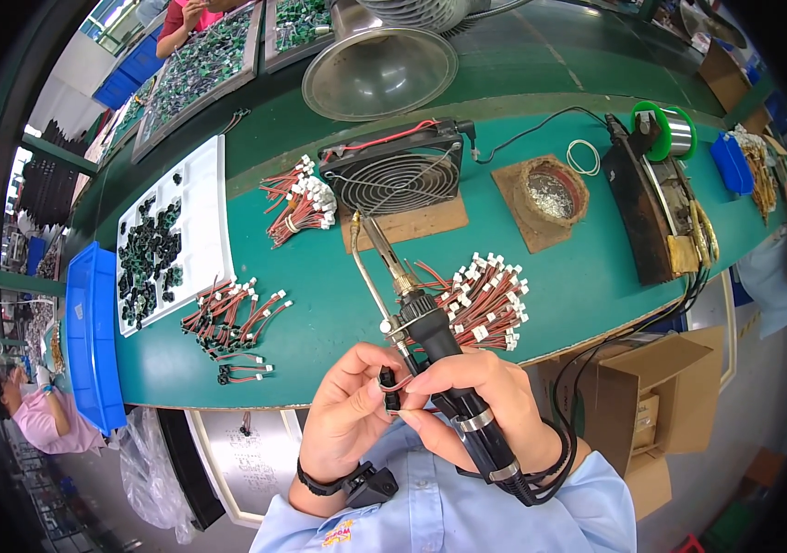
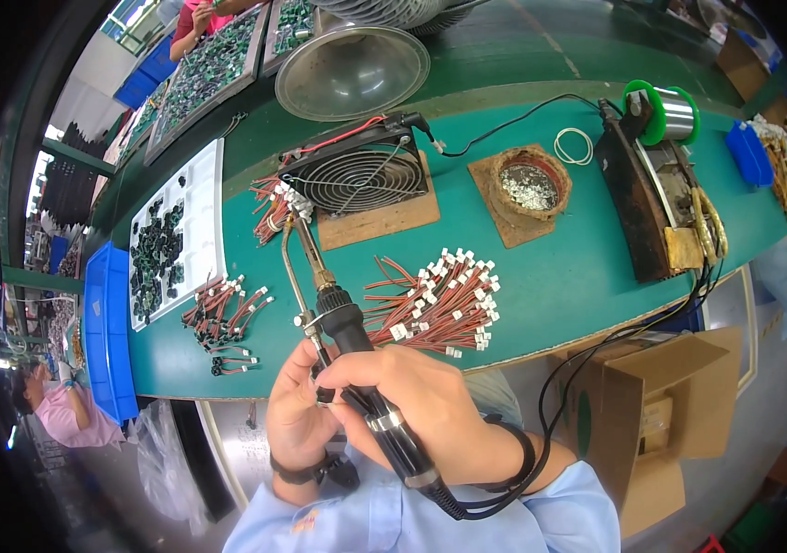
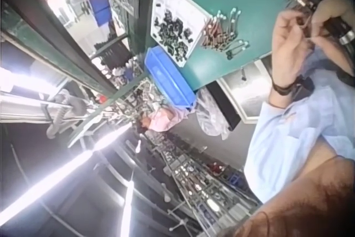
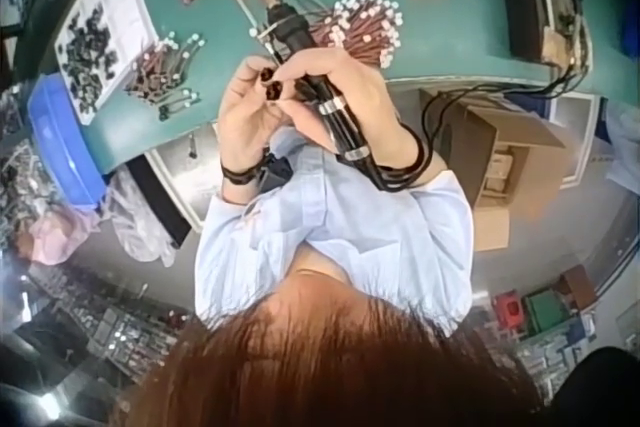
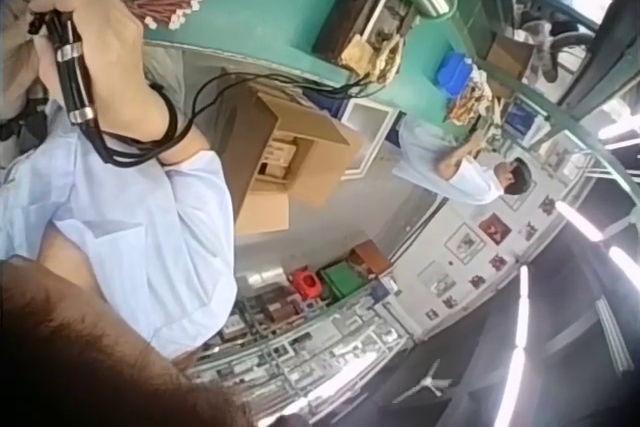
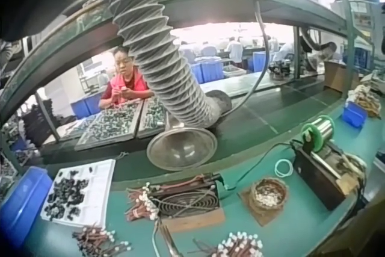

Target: Soldering wires onto a small electronic component at a factory workstation.

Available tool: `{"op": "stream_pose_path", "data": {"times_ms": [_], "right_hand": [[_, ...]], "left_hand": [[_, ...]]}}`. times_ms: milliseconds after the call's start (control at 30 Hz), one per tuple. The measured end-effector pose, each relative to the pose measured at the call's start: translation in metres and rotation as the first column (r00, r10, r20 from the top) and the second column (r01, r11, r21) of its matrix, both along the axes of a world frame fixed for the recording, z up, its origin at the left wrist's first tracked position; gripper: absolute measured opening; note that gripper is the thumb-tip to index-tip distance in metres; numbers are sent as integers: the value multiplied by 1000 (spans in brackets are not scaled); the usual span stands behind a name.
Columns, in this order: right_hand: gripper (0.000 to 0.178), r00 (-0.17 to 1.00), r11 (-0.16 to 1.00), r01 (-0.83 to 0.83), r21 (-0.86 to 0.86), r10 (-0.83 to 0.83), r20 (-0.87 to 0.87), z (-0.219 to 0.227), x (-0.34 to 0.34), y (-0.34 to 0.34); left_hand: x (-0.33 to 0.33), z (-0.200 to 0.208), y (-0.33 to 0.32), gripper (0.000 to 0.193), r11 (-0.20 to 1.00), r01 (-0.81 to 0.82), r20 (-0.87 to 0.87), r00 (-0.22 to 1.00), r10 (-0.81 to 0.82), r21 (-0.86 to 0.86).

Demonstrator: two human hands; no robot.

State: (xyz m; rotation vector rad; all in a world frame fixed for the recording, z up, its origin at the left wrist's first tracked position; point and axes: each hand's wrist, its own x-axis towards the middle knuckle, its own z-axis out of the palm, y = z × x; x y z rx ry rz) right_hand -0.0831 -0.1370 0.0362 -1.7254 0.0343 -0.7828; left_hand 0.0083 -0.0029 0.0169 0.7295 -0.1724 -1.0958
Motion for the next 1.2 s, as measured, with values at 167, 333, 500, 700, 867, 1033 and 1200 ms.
{"op": "stream_pose_path", "data": {"times_ms": [167, 333, 500, 700, 867, 1033, 1200], "right_hand": [[38, 1000, 1000, -8, 29, 8, -3, 0, 0, 0], [37, 1000, 999, -17, 36, 17, -2, 0, 0, -1], [37, 1000, 999, -19, 34, 20, -8, 1, -1, -2], [37, 999, 999, -28, 44, 30, -29, 0, -2, -3], [37, 998, 997, -32, 75, 35, -43, -2, -3, -2], [37, 998, 995, -40, 90, 44, -46, -2, -3, -3], [37, 997, 995, -49, 84, 53, -48, 1, -3, -5]], "left_hand": [[-1, -2, 0, 26, 1000, -22, 34, 999, 21, 23], [-1, -3, 2, 26, 999, -18, 29, 999, 17, 37], [-1, -3, 0, 26, 999, -20, 42, 999, 18, 35], [0, -2, 2, 25, 999, -14, 66, 998, 13, 29], [0, 1, 2, 24, 999, -23, 91, 996, 19, 34], [-2, 2, 1, 23, 999, -43, 114, 993, 39, 33], [-1, 3, 1, 23, 999, -41, 123, 992, 37, 24]]}}
